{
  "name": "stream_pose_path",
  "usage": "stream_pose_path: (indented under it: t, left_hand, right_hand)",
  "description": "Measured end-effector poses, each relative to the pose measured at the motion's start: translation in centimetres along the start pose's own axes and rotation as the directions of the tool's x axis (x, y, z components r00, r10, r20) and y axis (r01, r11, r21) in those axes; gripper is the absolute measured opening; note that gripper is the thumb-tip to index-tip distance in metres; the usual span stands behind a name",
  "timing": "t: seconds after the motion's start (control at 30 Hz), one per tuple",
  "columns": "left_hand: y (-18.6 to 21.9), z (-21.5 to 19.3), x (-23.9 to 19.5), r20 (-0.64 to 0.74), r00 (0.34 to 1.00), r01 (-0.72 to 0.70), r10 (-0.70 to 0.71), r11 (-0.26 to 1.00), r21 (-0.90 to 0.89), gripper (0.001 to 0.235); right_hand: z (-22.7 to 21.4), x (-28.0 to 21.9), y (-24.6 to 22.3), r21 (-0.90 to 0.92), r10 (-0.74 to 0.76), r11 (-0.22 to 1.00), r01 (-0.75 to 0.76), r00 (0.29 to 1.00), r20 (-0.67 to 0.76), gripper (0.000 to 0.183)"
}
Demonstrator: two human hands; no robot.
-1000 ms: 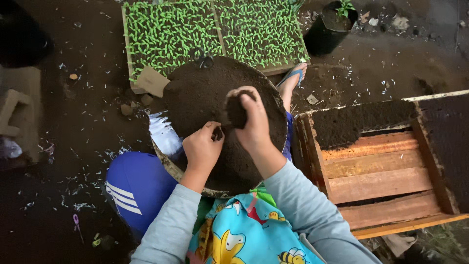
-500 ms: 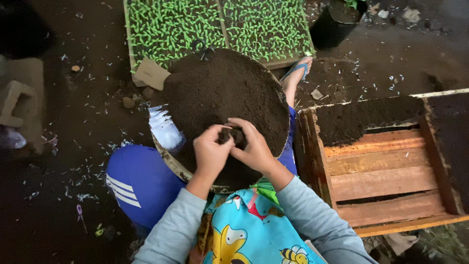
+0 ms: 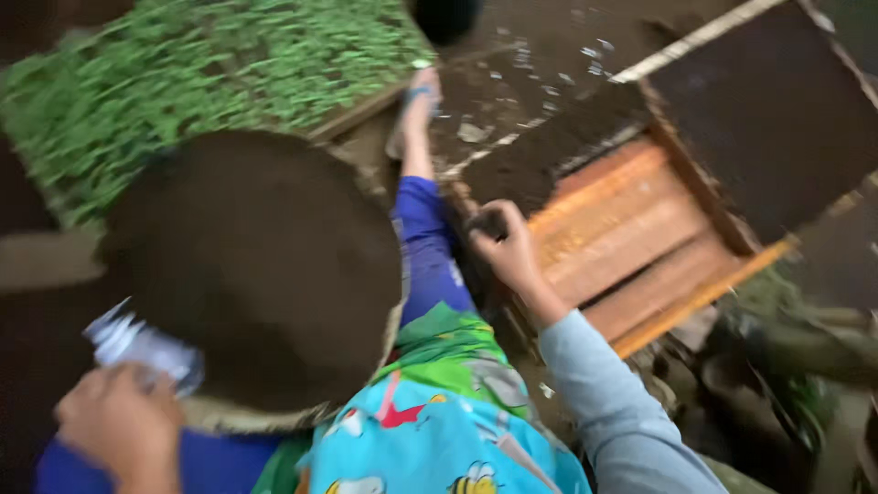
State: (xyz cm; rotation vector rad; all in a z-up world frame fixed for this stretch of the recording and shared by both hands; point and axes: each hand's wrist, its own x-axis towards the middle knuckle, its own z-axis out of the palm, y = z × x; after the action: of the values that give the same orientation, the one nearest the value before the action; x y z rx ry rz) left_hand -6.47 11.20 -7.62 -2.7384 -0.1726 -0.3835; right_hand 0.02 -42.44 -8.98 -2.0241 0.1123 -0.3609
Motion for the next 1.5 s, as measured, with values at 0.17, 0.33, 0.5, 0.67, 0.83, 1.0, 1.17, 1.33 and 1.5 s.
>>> stream_pose_path:
  t: [0.17,0.33,0.5,0.67,0.83,1.0,1.17,1.33,1.5]
  left_hand:
    - [-0.6,2.7,-0.8,-0.077,0.995,-0.092,0.066,0.909,-0.407,0.008]
    - [-3.5,7.8,-1.0,0.174,0.929,-0.061,0.328,0.598,-0.799,0.018]
    - [4.1,2.3,-2.9,0.202,0.972,0.236,-0.122,0.520,-0.821,0.017]
    - [9.5,-8.4,1.3,0.451,0.889,0.456,-0.077,0.239,-0.857,0.020]
    - [11.0,-9.2,2.0,0.452,0.885,0.466,-0.111,0.209,-0.860,0.015]
    - [11.0,-8.7,1.9,0.323,0.944,0.327,-0.065,0.075,-0.942,0.008]
    - [10.7,-10.1,1.8,0.306,0.944,0.312,-0.124,0.035,-0.950,0.005]
    - [9.3,-10.2,1.3,0.308,0.939,0.316,-0.152,0.028,-0.949,0.009]
    - [8.4,-10.1,0.9,0.326,0.937,0.329,-0.128,0.001,-0.944,0.015]
  right_hand:
    - [-8.5,4.1,11.2,-0.203,0.195,0.948,-0.244,0.953,-0.234,0.030]
    - [-11.0,8.4,16.6,-0.417,0.391,0.740,-0.527,0.842,-0.371,0.034]
    - [-8.0,10.1,23.8,-0.457,0.423,0.718,-0.525,0.851,-0.313,0.033]
    - [-6.2,9.0,20.4,-0.466,0.417,0.728,-0.503,0.864,-0.282,0.027]
    - [-4.1,8.5,15.3,-0.726,0.129,0.666,-0.174,0.985,-0.117,0.063]
    - [5.0,2.8,-10.0,-0.085,-0.404,0.898,0.431,0.886,0.226,0.034]
    - [13.2,-3.2,-17.4,0.221,-0.415,0.910,0.351,0.790,0.452,0.040]
    - [17.9,-5.6,-15.6,0.146,-0.281,0.960,0.240,0.809,0.516,0.017]
    - [17.8,-6.4,-16.8,0.134,-0.140,0.988,0.081,0.843,0.519,0.007]
